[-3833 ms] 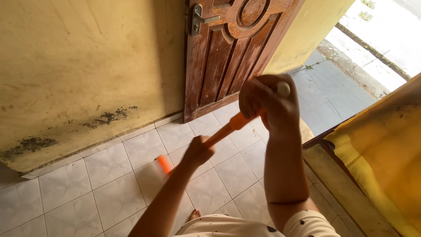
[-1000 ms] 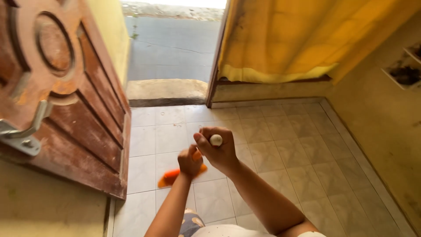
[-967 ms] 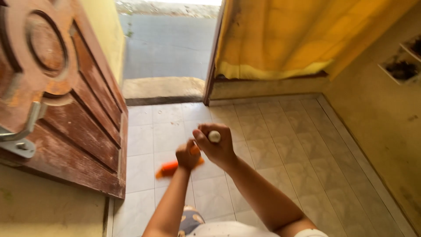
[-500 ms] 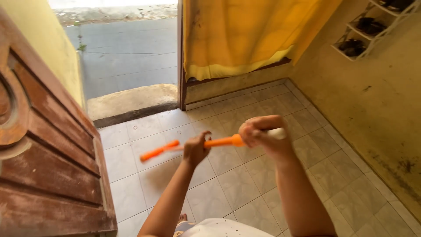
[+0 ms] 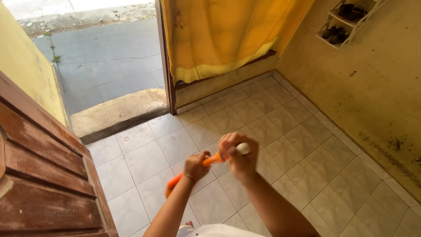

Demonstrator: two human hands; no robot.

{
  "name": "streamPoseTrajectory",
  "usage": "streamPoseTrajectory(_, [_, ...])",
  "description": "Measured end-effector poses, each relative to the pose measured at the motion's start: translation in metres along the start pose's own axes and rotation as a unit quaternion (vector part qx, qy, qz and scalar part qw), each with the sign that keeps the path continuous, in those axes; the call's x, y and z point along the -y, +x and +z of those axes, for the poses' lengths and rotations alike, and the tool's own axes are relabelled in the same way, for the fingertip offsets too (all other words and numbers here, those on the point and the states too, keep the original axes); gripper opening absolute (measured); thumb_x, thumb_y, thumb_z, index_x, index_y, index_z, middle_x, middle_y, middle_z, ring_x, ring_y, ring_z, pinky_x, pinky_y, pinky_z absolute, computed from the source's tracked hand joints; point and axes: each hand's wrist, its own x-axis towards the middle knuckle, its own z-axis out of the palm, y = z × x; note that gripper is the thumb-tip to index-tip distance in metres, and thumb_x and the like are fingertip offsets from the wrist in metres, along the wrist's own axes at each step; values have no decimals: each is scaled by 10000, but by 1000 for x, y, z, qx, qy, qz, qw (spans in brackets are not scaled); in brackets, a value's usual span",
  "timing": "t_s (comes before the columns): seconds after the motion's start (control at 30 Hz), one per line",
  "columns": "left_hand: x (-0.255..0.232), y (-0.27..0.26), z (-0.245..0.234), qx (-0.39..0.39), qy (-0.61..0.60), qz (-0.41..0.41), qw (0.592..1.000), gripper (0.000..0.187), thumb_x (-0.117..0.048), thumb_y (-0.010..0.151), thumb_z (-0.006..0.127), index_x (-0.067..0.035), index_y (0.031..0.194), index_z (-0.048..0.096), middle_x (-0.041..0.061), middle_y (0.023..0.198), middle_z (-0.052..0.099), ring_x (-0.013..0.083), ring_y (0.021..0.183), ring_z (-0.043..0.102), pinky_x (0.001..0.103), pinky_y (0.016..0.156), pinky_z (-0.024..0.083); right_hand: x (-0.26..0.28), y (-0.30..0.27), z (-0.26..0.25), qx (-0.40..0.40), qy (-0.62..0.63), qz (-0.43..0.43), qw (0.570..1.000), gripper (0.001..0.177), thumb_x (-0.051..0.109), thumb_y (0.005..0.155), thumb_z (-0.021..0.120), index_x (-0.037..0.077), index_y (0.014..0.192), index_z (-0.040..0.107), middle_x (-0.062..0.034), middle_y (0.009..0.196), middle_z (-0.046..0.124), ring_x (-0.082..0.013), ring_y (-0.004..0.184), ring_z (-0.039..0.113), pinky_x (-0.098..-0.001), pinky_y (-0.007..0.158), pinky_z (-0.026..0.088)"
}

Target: The person sweeps the tiled floor using a broom, moving dust and debris throughout the room and around a doorway and a shoe rack.

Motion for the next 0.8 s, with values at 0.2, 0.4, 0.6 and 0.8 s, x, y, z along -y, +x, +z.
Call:
streamPoseTrajectory(0.2, [135,15,4,9,148,-186,971,282,-169,838,699,-184,1120,693,47,819,759,279,753,719,448,629,512,-97,-28,-19,49,-153,95,982,265,25,965,556,35,701,529,-35,673,573,-119,605,502,-269,558,402])
streamPoseTrajectory(0.4, [93,61,-1,83,-10,-137,987,314,-149,771,720,-200,1080,703,76,851,768,294,809,734,420,701,559,-28,-17,-62,14,-117,67,991,318,151,1000,647,52,709,565,-17,672,554,-98,634,509,-340,714,498])
streamPoseTrajectory(0.6, [-59,85,40,250,-243,-100,932,350,-196,832,750,-139,1175,707,148,873,746,269,733,689,383,664,537,120,47,-73,-198,-120,-4,973,89,24,906,566,27,900,655,-1,640,468,-137,505,420,-343,476,375])
streamPoseTrajectory(0.8, [-108,61,68,315,-417,-79,849,75,-124,923,617,-59,939,651,91,984,767,165,611,529,363,635,523,95,80,-48,-190,-142,53,970,117,-34,766,525,20,803,622,-91,783,674,-138,459,464,-309,433,397])
